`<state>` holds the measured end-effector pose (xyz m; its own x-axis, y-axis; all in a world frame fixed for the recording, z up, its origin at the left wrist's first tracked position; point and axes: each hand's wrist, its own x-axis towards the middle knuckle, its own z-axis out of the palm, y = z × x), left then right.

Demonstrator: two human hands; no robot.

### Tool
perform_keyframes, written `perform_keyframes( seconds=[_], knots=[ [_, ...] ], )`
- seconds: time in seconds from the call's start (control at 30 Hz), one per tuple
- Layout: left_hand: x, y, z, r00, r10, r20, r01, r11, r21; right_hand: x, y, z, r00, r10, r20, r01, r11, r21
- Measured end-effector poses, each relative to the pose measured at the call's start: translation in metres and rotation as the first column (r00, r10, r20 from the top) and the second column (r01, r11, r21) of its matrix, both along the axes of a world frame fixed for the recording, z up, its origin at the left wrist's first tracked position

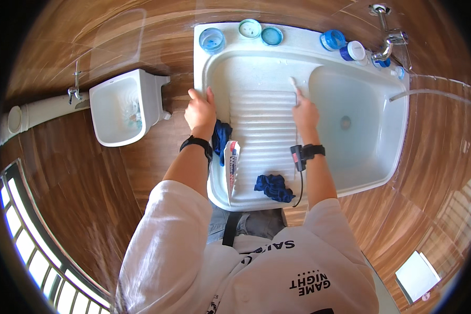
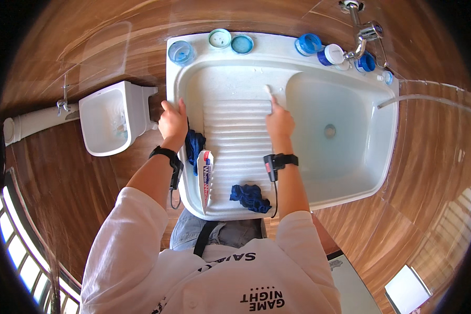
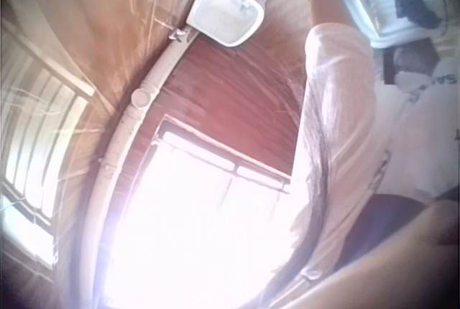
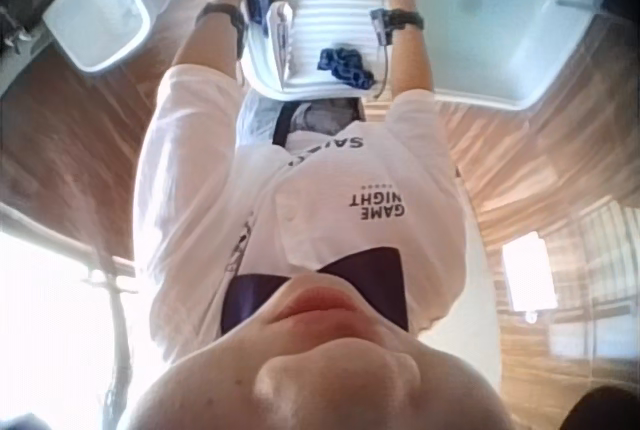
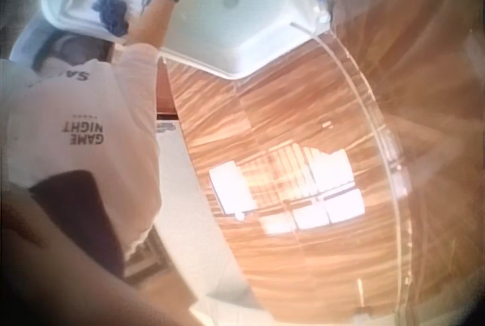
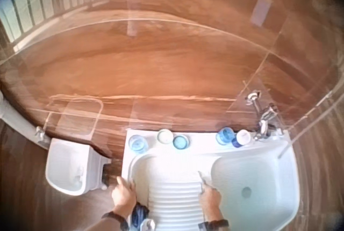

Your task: The person rinses a dark cloth in a sink filled with water, then wipes the drain board of the sink by hand, and finally cleans the ribbed surface of the drain board using a toothbrush.

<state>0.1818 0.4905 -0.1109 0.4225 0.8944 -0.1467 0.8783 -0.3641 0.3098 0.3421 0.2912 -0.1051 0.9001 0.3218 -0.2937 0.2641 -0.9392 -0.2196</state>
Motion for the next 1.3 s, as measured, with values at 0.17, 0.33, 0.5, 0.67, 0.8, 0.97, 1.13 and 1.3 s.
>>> perform_keyframes(
  seconds=[0.17, 0.33, 0.5, 0.67, 0.8, 0.97, 1.13, 1.3],
  knots=[
    [0.0, 0.0, -0.002, 1.0, -0.001, -0.029, 0.001, 1.0, 0.001, 0.002, -0.015, -0.002, 0.998, -0.067, -0.018, 0.068, 0.996, 0.058],
    [0.001, -0.001, -0.001, 0.999, -0.034, -0.006, 0.034, 0.999, -0.023, 0.017, -0.038, -0.009, 0.979, -0.167, 0.118, 0.134, 0.96, 0.244],
    [0.004, 0.0, 0.001, 1.0, 0.0, -0.01, 0.0, 1.0, -0.024, 0.025, -0.053, -0.026, 0.989, -0.006, 0.147, -0.005, 0.997, 0.072],
    [0.001, 0.001, 0.001, 0.999, 0.019, -0.027, -0.02, 1.0, -0.022, 0.023, -0.059, -0.029, 0.997, 0.081, -0.006, -0.08, 0.996, 0.048],
    [0.0, 0.0, 0.0, 1.0, 0.002, -0.025, -0.003, 1.0, -0.016, 0.03, -0.059, -0.031, 0.94, 0.306, 0.152, -0.335, 0.912, 0.237],
    [0.002, 0.001, -0.003, 0.999, 0.015, -0.035, -0.014, 1.0, 0.006, 0.051, -0.058, -0.038, 0.956, 0.269, 0.117, -0.285, 0.946, 0.152],
    [-0.002, -0.001, -0.004, 0.999, 0.023, -0.027, -0.022, 0.998, 0.059, 0.058, -0.055, -0.029, 0.862, 0.498, 0.092, -0.506, 0.855, 0.116],
    [-0.003, 0.0, -0.014, 0.998, -0.029, 0.052, 0.022, 0.993, 0.113, 0.064, -0.05, -0.035, 0.871, 0.465, 0.158, -0.484, 0.867, 0.115]
  ],
)
